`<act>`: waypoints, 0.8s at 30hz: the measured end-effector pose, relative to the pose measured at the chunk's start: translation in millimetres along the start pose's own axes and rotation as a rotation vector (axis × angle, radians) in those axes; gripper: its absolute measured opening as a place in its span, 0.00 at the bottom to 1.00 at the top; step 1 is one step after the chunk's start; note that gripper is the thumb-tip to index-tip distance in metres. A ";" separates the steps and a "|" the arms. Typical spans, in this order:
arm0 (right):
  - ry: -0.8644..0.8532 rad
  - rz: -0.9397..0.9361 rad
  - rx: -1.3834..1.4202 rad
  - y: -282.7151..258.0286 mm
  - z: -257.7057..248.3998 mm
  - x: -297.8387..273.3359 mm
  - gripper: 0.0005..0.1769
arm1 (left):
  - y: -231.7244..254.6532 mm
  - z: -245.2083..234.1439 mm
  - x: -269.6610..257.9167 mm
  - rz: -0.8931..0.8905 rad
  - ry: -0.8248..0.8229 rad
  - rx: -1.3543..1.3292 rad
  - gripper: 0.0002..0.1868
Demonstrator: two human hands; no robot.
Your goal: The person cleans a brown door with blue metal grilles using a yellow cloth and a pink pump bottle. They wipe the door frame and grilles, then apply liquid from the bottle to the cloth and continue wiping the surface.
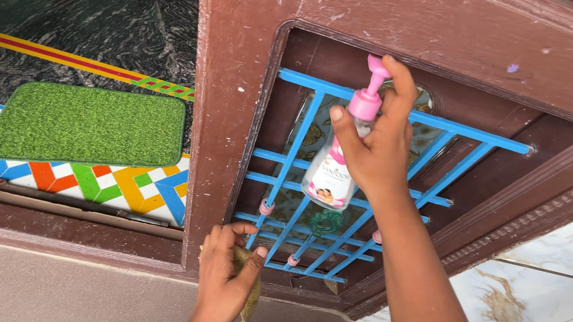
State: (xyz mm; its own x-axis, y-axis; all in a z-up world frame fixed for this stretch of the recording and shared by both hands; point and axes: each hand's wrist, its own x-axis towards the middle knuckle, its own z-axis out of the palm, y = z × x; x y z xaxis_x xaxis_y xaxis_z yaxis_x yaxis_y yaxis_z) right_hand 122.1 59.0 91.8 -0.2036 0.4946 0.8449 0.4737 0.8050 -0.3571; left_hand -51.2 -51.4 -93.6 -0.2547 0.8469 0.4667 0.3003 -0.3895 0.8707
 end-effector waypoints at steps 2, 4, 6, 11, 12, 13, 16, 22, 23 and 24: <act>0.040 0.007 -0.055 0.5 7.5 2.6 0.41 | -0.6 1.4 0.0 -0.021 -0.009 -0.009 0.17; 0.049 -0.016 -0.043 1.6 11.8 3.4 0.40 | -2.1 3.1 0.7 -0.025 -0.012 -0.019 0.17; 0.049 -0.034 -0.042 3.0 14.2 2.6 0.39 | -3.9 2.8 0.8 -0.031 -0.012 -0.023 0.17; -0.034 0.105 0.204 5.3 5.6 -1.9 0.43 | -6.2 1.2 3.3 -0.051 -0.010 -0.056 0.17; -0.043 0.062 0.162 5.4 1.7 -3.5 0.42 | -6.0 0.6 3.4 -0.063 -0.012 -0.055 0.17; -0.052 0.019 0.120 5.3 -3.6 -5.6 0.41 | -5.8 0.2 3.5 -0.074 -0.014 -0.055 0.17; -0.082 0.040 0.092 4.2 -10.5 -12.3 0.40 | -5.5 2.1 4.0 -0.090 -0.023 -0.047 0.17; -0.087 0.055 0.204 3.9 -7.4 -10.7 0.45 | -6.1 8.6 1.8 -0.055 -0.032 -0.054 0.17; -0.087 0.033 0.190 5.6 -9.1 -10.9 0.44 | -6.4 9.1 1.4 -0.058 -0.036 -0.050 0.17; -0.047 0.055 0.194 9.5 -12.8 -9.7 0.44 | -6.8 9.8 1.4 -0.054 -0.037 -0.058 0.17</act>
